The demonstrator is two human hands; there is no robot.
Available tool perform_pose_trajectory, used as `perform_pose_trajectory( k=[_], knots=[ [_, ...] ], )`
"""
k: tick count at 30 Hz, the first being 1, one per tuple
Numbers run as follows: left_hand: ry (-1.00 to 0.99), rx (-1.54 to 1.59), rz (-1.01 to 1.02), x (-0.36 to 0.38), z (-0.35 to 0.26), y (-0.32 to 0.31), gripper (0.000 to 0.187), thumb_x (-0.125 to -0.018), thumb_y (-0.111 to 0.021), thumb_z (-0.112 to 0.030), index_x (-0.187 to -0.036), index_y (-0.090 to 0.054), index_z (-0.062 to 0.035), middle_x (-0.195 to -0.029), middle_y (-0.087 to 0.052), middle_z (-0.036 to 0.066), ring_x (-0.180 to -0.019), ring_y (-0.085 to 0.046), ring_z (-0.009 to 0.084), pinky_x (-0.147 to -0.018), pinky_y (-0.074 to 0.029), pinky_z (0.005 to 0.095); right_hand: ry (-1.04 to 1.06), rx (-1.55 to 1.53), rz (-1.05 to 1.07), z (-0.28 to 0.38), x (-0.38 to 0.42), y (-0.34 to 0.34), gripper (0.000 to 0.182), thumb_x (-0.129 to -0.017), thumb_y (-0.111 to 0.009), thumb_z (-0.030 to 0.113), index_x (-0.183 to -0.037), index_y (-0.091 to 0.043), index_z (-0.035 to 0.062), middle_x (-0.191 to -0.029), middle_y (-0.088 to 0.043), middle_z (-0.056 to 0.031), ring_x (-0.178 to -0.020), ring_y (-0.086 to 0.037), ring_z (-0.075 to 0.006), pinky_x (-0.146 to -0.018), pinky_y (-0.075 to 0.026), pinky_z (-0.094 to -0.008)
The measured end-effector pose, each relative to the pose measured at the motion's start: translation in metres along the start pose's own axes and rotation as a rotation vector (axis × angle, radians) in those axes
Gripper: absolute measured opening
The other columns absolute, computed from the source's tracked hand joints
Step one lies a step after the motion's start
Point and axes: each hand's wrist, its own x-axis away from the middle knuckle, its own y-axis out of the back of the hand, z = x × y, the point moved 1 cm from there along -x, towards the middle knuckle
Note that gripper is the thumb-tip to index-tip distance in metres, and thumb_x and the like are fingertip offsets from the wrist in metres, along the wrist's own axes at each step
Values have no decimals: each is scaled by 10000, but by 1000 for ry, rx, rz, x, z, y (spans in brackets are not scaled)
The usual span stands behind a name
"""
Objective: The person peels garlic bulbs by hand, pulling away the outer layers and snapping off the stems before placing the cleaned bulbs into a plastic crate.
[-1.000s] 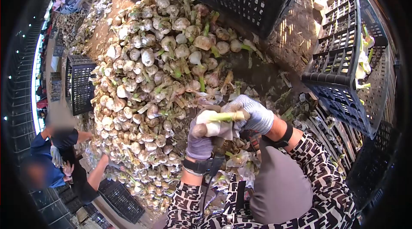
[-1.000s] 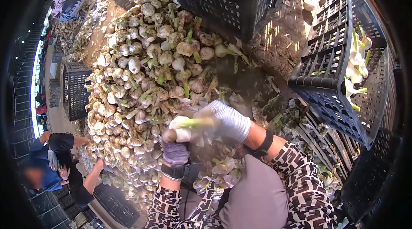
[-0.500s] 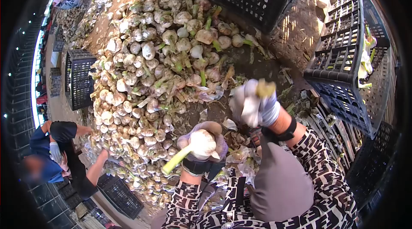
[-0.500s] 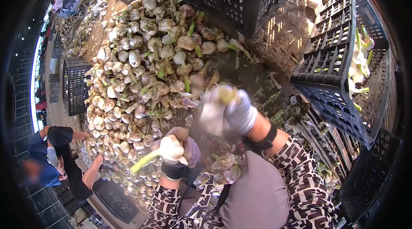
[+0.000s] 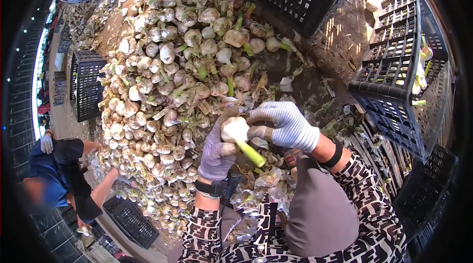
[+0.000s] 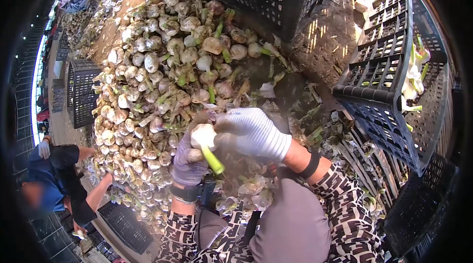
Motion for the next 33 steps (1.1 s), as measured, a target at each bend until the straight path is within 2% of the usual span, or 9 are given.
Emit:
perform_pose_trajectory(
  k=[4,6,9,11,15,19,21,27,33],
  knots=[
    [-107,-391,-81,5,-6,-3,738,-606,-723,-130,-1285,-460,-11,-1096,-577,100,-1022,-542,165,-916,-417,282,-16,102,63,6,2,1,222,-749,-699,160,-920,-649,28,-780,-629,-145,-707,-621,-303,-629,-496,-345],
    [-158,-858,-165,9,-13,-10,702,-606,-694,-121,-1271,-487,-28,-1104,-581,85,-1018,-546,154,-902,-425,281,-94,268,160,13,1,0,221,-764,-685,201,-904,-648,35,-732,-614,-135,-667,-604,-320,-588,-481,-364],
    [-160,-906,-148,10,-12,-7,695,-601,-677,-151,-1264,-500,-39,-1096,-590,75,-993,-558,152,-886,-435,281,-54,361,137,11,4,-6,187,-677,-660,132,-848,-647,60,-693,-592,-115,-650,-585,-313,-571,-474,-378],
    [-93,-792,-131,10,-13,-5,698,-601,-689,-179,-1256,-502,-24,-1087,-594,85,-980,-566,160,-884,-438,283,32,456,100,11,4,-7,224,-579,-621,77,-802,-639,78,-676,-579,-104,-645,-575,-300,-568,-475,-380],
    [62,-388,-76,12,-1,-1,739,-601,-724,-262,-1245,-493,19,-1058,-602,115,-948,-587,193,-876,-453,298,127,292,-170,-2,-8,9,191,-603,-614,39,-793,-627,55,-678,-578,-111,-635,-566,-319,-564,-472,-375],
    [-12,-226,-120,11,3,1,688,-629,-728,-211,-1229,-483,21,-1057,-598,115,-930,-595,215,-812,-497,304,-13,64,-90,-1,-8,11,186,-676,-650,34,-861,-650,8,-719,-620,-123,-641,-609,-262,-615,-495,-324],
    [-60,-244,-200,12,3,-3,658,-636,-722,-177,-1221,-484,11,-1067,-594,112,-937,-591,211,-804,-499,300,-353,-259,23,3,1,4,194,-710,-678,70,-890,-661,0,-741,-641,-125,-663,-627,-238,-641,-502,-311],
    [-254,-488,-271,7,9,0,594,-658,-705,-105,-1204,-490,-13,-1107,-583,111,-1004,-566,200,-812,-504,291,-195,156,14,3,6,-9,177,-722,-662,144,-861,-668,35,-742,-640,-147,-673,-633,-285,-621,-500,-327],
    [-39,-145,-176,13,7,-2,647,-631,-698,-87,-1232,-481,14,-1105,-588,131,-981,-592,230,-845,-496,323,-53,295,-100,-1,1,-2,117,-661,-624,64,-777,-627,48,-701,-606,-103,-653,-593,-301,-583,-476,-364]
  ],
)
